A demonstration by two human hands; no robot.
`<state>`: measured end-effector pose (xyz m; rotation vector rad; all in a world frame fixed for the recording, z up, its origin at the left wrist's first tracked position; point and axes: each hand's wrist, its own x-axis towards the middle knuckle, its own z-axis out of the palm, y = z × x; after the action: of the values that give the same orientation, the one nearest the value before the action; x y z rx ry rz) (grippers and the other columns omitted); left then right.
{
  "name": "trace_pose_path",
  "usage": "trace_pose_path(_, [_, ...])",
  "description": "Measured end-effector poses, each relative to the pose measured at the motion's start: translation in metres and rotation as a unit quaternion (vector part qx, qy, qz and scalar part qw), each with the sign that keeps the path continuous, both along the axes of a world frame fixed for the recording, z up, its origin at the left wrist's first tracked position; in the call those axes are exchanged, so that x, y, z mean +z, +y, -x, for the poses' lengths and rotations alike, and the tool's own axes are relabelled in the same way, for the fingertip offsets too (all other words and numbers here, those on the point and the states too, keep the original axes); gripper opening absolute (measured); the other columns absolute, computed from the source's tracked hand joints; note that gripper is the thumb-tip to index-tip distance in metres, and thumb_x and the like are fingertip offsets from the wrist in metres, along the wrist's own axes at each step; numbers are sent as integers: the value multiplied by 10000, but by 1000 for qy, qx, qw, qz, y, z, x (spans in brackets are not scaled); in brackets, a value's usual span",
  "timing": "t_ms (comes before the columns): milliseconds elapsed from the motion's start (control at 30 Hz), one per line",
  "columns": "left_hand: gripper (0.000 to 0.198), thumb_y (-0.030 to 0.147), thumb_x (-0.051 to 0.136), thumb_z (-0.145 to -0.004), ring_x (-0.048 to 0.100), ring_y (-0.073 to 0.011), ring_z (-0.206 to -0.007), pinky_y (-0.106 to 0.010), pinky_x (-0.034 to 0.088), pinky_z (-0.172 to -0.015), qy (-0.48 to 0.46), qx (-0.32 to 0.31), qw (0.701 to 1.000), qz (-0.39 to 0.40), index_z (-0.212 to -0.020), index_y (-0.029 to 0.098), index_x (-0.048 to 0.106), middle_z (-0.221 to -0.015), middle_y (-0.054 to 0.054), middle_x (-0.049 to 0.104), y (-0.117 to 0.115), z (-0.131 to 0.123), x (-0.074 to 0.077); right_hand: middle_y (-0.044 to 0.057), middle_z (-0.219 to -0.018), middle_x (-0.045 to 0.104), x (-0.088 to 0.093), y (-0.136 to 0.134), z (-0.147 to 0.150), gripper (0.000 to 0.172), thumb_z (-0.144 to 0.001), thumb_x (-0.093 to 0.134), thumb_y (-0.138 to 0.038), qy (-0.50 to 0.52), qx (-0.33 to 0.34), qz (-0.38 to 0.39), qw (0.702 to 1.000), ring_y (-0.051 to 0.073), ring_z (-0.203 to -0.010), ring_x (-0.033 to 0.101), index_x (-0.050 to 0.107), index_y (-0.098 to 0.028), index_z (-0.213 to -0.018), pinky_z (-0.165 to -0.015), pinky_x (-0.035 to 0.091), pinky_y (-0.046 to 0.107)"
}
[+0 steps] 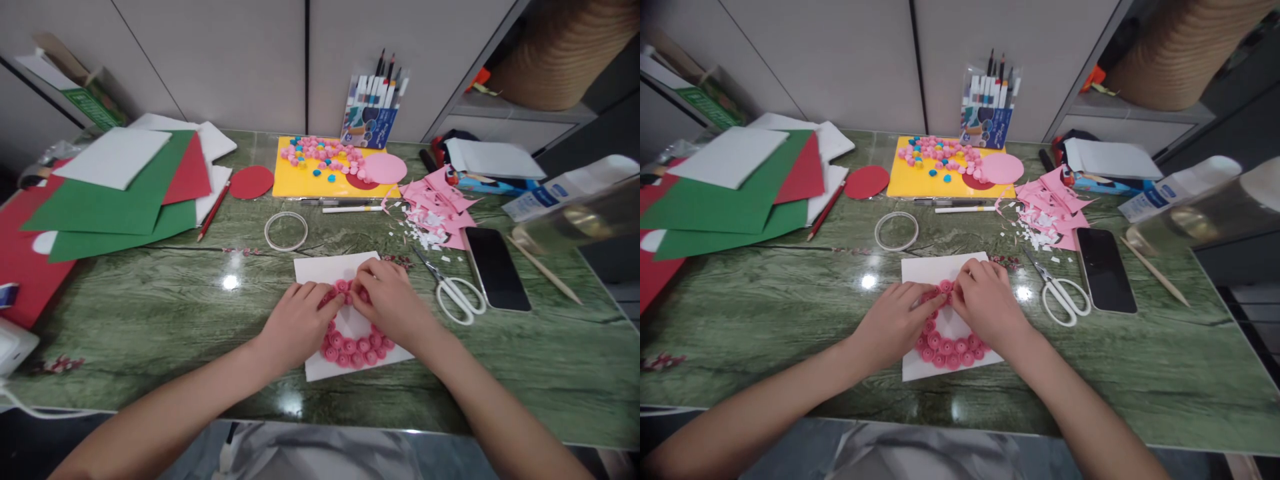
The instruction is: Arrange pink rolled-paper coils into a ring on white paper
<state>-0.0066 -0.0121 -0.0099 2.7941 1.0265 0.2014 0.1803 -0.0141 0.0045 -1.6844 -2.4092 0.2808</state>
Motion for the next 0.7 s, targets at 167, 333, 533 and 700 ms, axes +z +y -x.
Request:
trace_pose_path(167, [356,160,417,-847,497,-234,-956,-395,425,-779,-5,3,1000,6,-1191,214,490,-1082,-91,551,1,0,0,67,-911,546,0,1,-7,134,-846,455,-285,39,-28,-5,999,214,-909,508,558,-200,-858,-852,333,392])
trace_pose_path(333, [383,151,418,-843,495,-234,-973,-395,422,-783,1,1,1000,12,-1216,222,470,-1096,-95,547,0,0,2,58,-933,542,0,3,-17,128,-844,453,-273,75,-57,-6,996,210,-921,515,558,-218,-892,-842,345,375])
trace_pose_path(533, [362,158,409,-848,498,-241,-974,-401,421,-787,4,2,1000,15,-1198,213,482,-1089,-95,549,1,-1,3,36,-843,517,0,-1,-17,168,-783,562,-364,66,-45,31,996,200,-849,505,527,-205,-741,-800,347,366])
trace_pose_path(700, [354,151,423,-838,508,-242,-945,-391,425,-755,16,4,1000,1,-1181,208,489,-1051,-89,558,3,-2,3,7,-799,493,-3,-2,-11,204,-727,637,-340,70,-15,55,996,176,-820,499,495,-202,-679,-837,333,373])
